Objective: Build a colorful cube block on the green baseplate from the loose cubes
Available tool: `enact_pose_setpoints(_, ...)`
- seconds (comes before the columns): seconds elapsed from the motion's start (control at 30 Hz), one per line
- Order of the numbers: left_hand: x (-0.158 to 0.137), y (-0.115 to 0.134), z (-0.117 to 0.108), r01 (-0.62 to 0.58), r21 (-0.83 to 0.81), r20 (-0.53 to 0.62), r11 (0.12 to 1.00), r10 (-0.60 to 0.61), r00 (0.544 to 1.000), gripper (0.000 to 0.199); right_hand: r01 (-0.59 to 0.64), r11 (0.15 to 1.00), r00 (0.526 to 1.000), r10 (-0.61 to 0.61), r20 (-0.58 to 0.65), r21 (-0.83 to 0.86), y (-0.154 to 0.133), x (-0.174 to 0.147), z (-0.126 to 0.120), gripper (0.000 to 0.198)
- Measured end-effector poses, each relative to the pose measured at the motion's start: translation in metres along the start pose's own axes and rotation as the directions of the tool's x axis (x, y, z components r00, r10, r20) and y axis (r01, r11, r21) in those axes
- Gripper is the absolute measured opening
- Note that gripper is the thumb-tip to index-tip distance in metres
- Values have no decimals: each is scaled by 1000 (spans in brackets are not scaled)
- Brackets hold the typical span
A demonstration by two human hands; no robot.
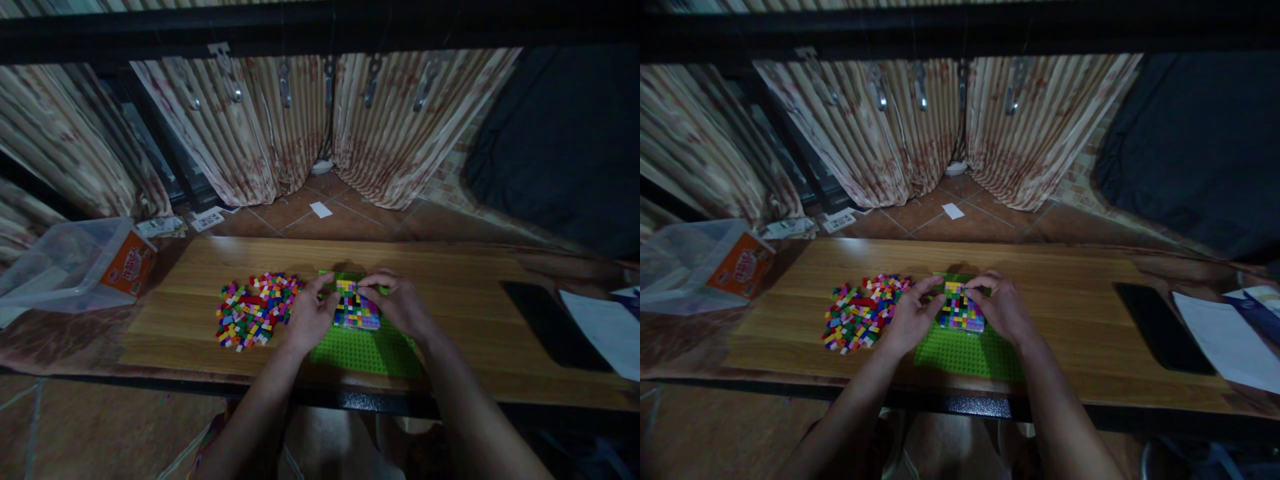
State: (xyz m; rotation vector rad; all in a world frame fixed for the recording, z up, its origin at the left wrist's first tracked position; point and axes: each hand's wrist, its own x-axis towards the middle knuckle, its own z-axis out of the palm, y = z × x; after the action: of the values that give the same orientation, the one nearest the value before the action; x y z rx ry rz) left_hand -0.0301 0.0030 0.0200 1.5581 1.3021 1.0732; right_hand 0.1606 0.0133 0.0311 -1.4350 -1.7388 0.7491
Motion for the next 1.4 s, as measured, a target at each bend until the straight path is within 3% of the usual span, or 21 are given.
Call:
enact_pose_setpoints(0.2,-2,4,4,-28,126,83,992,17,996,47,-12,1000,999,12,-44,0,-1,4,8,14)
enact_pose_setpoints(0.33,-3,4,3,-49,187,95,981,32,995,47,-106,994,993,105,-57,-16,1,6,10,15)
enact_pose_setpoints(0.5,-3,2,4,-79,185,104,980,61,993,48,-183,979,981,187,-45,87,9,5,12,27)
enact_pose_setpoints(0.77,-3,-1,6,-56,179,101,982,38,994,48,-309,933,951,304,58,185,9,4,13,34)
enact_pose_setpoints(1.0,-4,2,7,-67,187,97,980,49,994,49,-445,843,895,433,112,303,4,7,12,43)
enact_pose_setpoints(1.4,-5,-1,6,-77,175,103,981,59,993,51,-373,907,928,368,65,195,19,4,14,42)
